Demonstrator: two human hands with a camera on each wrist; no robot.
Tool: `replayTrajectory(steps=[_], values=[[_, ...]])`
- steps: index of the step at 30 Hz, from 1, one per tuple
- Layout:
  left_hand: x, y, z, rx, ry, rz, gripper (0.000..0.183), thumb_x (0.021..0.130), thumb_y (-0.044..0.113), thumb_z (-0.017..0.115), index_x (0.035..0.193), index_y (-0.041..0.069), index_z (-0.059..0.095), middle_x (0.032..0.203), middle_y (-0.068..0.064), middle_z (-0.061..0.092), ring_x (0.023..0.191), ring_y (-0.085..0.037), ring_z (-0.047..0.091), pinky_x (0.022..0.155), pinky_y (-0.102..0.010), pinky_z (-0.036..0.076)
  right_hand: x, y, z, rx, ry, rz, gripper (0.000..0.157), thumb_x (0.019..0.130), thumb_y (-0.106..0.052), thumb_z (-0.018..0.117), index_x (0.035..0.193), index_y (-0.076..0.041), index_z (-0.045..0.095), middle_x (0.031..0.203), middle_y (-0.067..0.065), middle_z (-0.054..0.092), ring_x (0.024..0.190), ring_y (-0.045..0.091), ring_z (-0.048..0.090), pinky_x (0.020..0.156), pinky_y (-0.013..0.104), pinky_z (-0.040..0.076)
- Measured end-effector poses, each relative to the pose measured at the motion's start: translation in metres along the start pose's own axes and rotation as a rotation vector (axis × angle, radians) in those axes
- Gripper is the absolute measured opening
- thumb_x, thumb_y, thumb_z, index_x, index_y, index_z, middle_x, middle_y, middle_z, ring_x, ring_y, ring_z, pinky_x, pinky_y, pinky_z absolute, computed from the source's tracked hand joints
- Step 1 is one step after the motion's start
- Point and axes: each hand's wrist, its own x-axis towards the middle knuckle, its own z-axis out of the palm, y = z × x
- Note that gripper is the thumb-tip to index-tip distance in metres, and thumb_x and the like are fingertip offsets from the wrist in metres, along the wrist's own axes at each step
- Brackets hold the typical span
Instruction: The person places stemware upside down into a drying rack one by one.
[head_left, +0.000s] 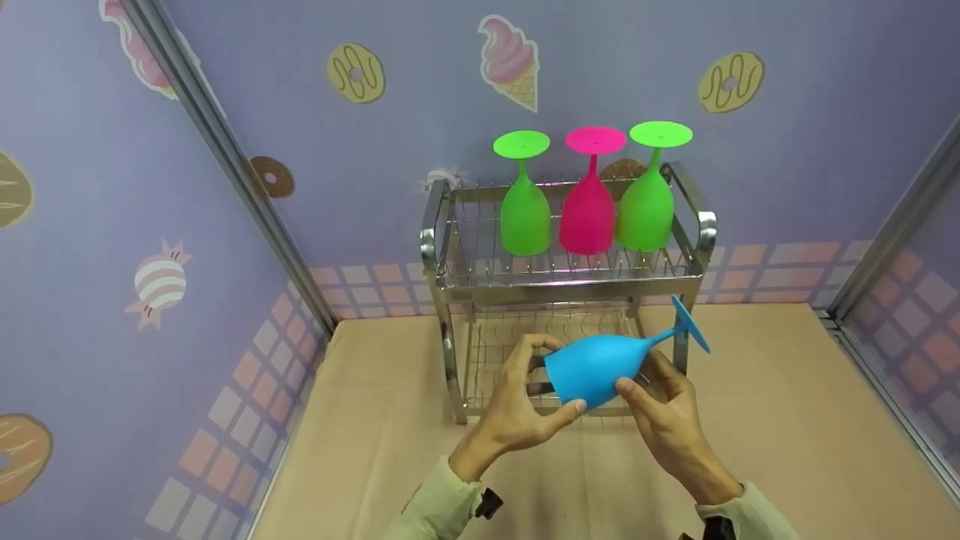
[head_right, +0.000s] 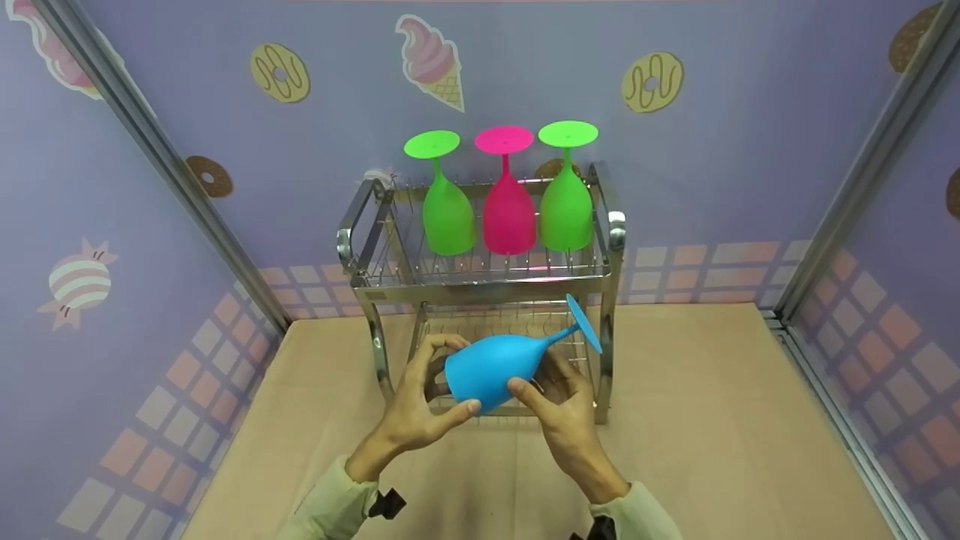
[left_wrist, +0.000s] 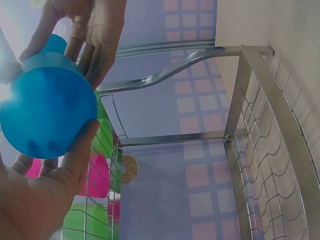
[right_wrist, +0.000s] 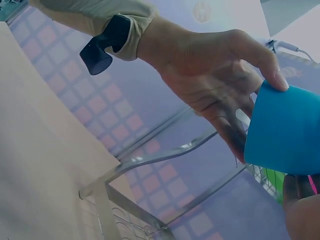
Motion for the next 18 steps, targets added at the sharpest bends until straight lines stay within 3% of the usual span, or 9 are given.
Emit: replayTrajectory(steps=[5, 9, 14, 18], values=[[0.0, 0.002, -0.01, -0.033, 0.001, 0.064, 0.074, 0.089, 0.037, 0.083, 0.148, 0.011, 0.046, 0.148, -0.015, 0.055, 0.131, -0.033, 0.064, 0.1, -0.038, 0.063, 0.011, -0.015, 0.001, -0.041, -0.033, -0.038, 0.067, 0.099, 0.011, 0.063, 0.161, 0.005, 0.038, 0.15, 0.006, 0.059, 0.139, 0.018, 0.062, 0.113, 0.034, 0.055], [-0.003, -0.006, -0.026, -0.01, 0.058, 0.084, 0.072, 0.091, 0.037, 0.08, 0.15, 0.01, 0.049, 0.148, -0.014, 0.058, 0.134, -0.031, 0.063, 0.105, -0.045, 0.061, 0.027, -0.033, 0.007, -0.104, -0.037, -0.071, 0.066, 0.096, 0.014, 0.066, 0.157, 0.008, 0.043, 0.147, 0.006, 0.063, 0.136, 0.019, 0.064, 0.112, 0.033, 0.056], [-0.009, -0.025, -0.049, 0.093, 0.174, 0.051, 0.061, 0.094, 0.03, 0.08, 0.146, 0.009, 0.056, 0.144, -0.009, 0.062, 0.131, -0.031, 0.064, 0.103, -0.045, 0.062, 0.051, -0.061, 0.02, -0.243, -0.038, -0.063, 0.068, 0.094, 0.013, 0.07, 0.157, 0.003, 0.047, 0.151, 0.013, 0.063, 0.134, 0.016, 0.066, 0.11, 0.031, 0.056], [-0.014, -0.048, -0.068, 0.176, 0.283, -0.007, 0.055, 0.093, 0.023, 0.083, 0.141, 0.007, 0.06, 0.139, -0.013, 0.066, 0.127, -0.033, 0.066, 0.1, -0.05, 0.063, 0.075, -0.083, 0.035, -0.346, -0.089, -0.077, 0.069, 0.094, 0.009, 0.073, 0.158, -0.001, 0.048, 0.152, 0.017, 0.062, 0.133, 0.021, 0.067, 0.111, 0.034, 0.056]])
